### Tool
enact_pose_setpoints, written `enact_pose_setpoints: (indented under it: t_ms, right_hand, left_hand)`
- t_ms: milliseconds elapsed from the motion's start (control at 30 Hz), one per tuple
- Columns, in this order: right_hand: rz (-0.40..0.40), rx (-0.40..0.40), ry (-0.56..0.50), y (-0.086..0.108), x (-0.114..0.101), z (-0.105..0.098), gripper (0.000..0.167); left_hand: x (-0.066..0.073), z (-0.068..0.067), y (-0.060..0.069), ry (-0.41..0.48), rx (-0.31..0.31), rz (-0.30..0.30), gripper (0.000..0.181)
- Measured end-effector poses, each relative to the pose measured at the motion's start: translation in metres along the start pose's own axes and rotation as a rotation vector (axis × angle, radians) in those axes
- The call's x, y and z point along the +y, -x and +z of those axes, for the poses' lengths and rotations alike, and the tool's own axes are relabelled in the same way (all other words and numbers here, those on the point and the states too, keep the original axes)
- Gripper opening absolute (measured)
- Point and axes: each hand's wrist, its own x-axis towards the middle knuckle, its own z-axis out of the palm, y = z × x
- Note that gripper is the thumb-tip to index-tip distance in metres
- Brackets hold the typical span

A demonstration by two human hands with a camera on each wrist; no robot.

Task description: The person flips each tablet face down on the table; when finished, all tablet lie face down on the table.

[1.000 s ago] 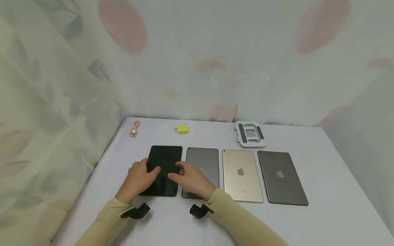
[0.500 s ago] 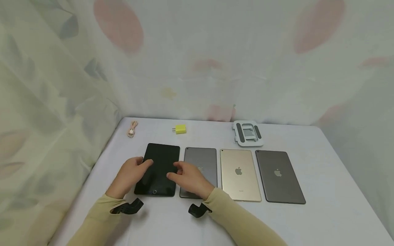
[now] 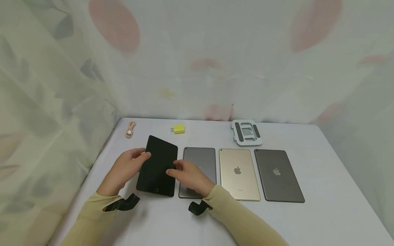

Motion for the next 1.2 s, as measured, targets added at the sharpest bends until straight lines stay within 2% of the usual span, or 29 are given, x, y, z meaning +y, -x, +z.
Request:
enact_pose_setpoints:
  t_ms: [200, 400, 600, 767, 1033, 1200]
  right_hand:
    - [0.008, -0.002, -0.042, -0.002, 0.001, -0.003, 0.069]
    - [0.009, -0.022, -0.096, -0.004, 0.001, -0.004, 0.070]
    - [0.004, -0.022, -0.130, -0.005, 0.001, -0.006, 0.071]
    - [0.025, -0.023, -0.180, -0.006, 0.002, -0.006, 0.078]
    - [-0.011, -0.053, -0.256, -0.010, 0.004, -0.005, 0.074]
    - [-0.039, -0.084, -0.315, -0.009, 0.001, -0.004, 0.071]
  left_hand:
    - [0.011, 0.002, -0.001, -0.017, -0.013, 0.034, 0.076]
    - [0.022, 0.003, -0.001, -0.067, -0.041, 0.033, 0.078]
    - [0.030, 0.005, -0.001, -0.099, -0.042, 0.050, 0.076]
    - [0.030, 0.006, -0.001, -0.096, -0.040, 0.061, 0.076]
    - [0.030, 0.008, -0.002, -0.089, -0.027, 0.063, 0.077]
    - [0.032, 0.011, -0.002, -0.059, -0.029, 0.107, 0.074]
